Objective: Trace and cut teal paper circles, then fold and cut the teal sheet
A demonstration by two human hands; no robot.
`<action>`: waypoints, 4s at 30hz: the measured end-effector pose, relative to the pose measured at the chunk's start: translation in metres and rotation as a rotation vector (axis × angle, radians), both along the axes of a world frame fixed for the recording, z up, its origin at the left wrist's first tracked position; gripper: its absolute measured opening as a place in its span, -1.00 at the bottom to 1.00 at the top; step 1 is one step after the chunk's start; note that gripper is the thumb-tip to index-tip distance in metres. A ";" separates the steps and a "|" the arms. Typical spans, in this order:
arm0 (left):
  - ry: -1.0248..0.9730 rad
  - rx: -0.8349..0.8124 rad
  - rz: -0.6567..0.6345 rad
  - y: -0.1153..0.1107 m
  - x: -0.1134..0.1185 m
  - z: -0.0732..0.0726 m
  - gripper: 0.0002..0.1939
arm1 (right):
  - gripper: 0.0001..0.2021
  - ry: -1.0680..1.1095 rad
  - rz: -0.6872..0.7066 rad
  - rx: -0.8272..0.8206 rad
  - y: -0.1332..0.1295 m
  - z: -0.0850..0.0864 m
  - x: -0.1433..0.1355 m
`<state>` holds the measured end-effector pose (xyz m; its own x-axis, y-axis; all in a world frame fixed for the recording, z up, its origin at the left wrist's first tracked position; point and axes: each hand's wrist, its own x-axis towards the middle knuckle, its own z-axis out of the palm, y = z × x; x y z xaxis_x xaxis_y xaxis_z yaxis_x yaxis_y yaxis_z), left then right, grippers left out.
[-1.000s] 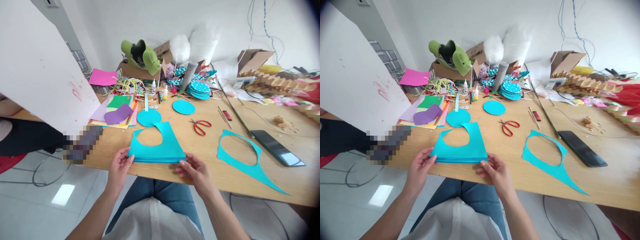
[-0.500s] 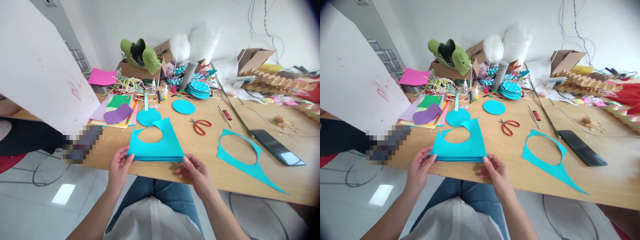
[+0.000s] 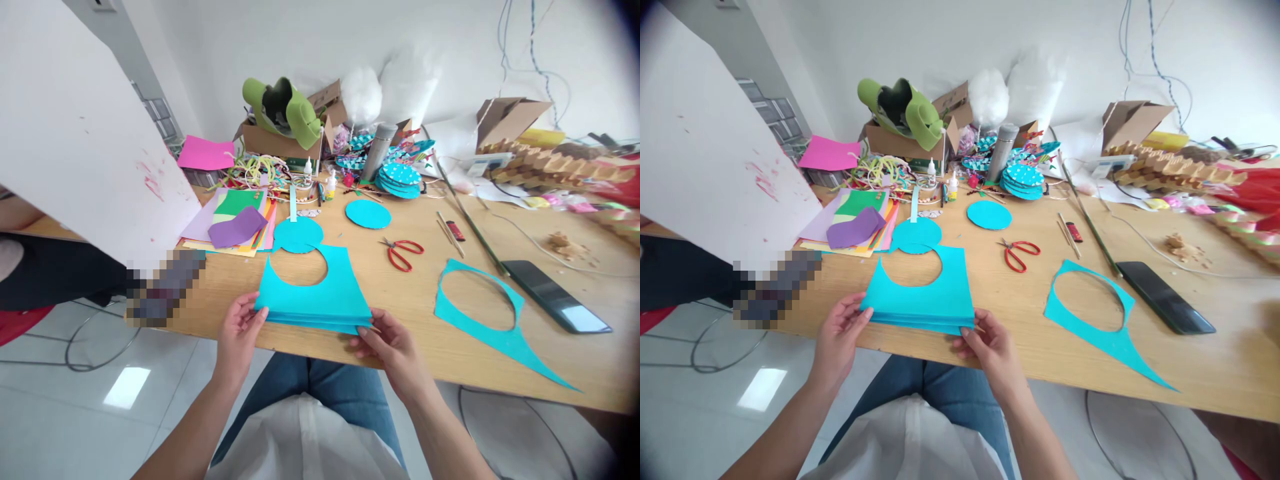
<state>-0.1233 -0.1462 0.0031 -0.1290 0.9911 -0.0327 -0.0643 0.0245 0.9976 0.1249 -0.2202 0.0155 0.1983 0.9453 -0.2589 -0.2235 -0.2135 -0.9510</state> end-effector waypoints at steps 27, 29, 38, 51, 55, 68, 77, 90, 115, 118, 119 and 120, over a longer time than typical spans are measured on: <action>-0.045 -0.051 -0.200 -0.002 -0.004 0.008 -0.52 | -0.60 0.096 0.025 -0.091 0.001 0.009 0.003; -0.036 -0.061 -0.218 -0.003 -0.004 0.010 -0.50 | -0.60 0.095 0.016 -0.114 0.001 0.009 0.004; -0.007 -0.070 -0.180 -0.005 -0.007 0.011 -0.54 | -0.63 0.048 0.004 -0.150 0.005 0.004 0.002; -0.039 -0.037 -0.201 -0.005 -0.008 0.004 -0.57 | -0.64 0.074 -0.004 -0.039 0.002 0.003 0.003; -0.051 -0.036 -0.204 -0.003 -0.009 0.001 -0.58 | -0.64 0.089 -0.008 -0.024 0.002 0.003 0.003; -0.038 -0.020 -0.180 -0.002 -0.007 0.004 -0.58 | -0.50 0.138 -0.089 -0.033 0.002 0.000 0.003; 0.053 0.008 -0.183 -0.001 -0.009 0.002 -0.56 | -0.42 0.094 -0.078 -0.108 -0.005 0.002 0.010; 1.078 0.934 -0.426 -0.012 -0.008 0.010 -0.70 | -0.60 0.259 -0.084 -0.231 -0.004 0.007 0.013; 1.078 0.968 -0.537 -0.007 -0.012 -0.006 -0.75 | -0.50 -1.493 0.047 0.384 -0.053 -0.011 0.065; 1.116 0.962 -0.559 -0.007 -0.011 -0.004 -0.74 | -0.55 -1.569 -0.085 0.321 -0.065 -0.010 0.095; 1.124 0.966 -0.561 -0.007 -0.010 -0.003 -0.73 | -0.54 -1.581 -0.085 0.315 -0.069 -0.009 0.101; 1.128 0.972 -0.562 -0.007 -0.009 -0.002 -0.72 | -0.50 -1.580 -0.061 0.317 -0.072 -0.009 0.102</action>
